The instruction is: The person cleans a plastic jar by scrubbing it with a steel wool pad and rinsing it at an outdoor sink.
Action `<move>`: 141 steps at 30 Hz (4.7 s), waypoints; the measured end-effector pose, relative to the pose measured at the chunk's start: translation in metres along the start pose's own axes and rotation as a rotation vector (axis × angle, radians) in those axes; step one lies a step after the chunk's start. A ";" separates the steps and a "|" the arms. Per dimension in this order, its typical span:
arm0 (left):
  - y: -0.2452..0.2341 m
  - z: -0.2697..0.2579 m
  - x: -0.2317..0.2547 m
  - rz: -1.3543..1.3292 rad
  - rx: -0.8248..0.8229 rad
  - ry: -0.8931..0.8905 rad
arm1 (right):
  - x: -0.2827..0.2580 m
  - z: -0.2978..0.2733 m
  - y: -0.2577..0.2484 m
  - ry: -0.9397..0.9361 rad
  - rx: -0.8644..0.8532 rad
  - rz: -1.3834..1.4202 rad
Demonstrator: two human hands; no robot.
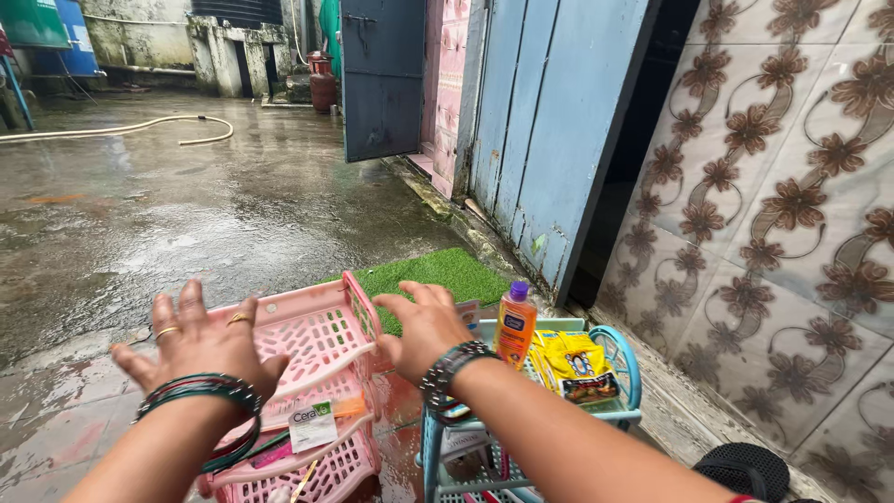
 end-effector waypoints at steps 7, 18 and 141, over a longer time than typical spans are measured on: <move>-0.017 -0.025 -0.012 0.103 -0.055 0.041 | -0.029 -0.010 -0.004 -0.092 0.007 0.022; -0.021 -0.043 -0.009 0.238 -0.148 0.118 | -0.006 -0.009 -0.016 -0.107 -0.026 -0.041; 0.117 -0.056 0.168 -0.166 -0.431 0.162 | 0.223 -0.014 -0.029 0.397 -0.292 -0.057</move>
Point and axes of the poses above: each hand's wrist, its own z-axis towards the middle knuckle, its own y-axis out of the palm, x = y × z, the point moved 2 cm from there along z, towards the middle knuckle, and after that the axes turned 15 degrees about -z, right-handed, at the moved point
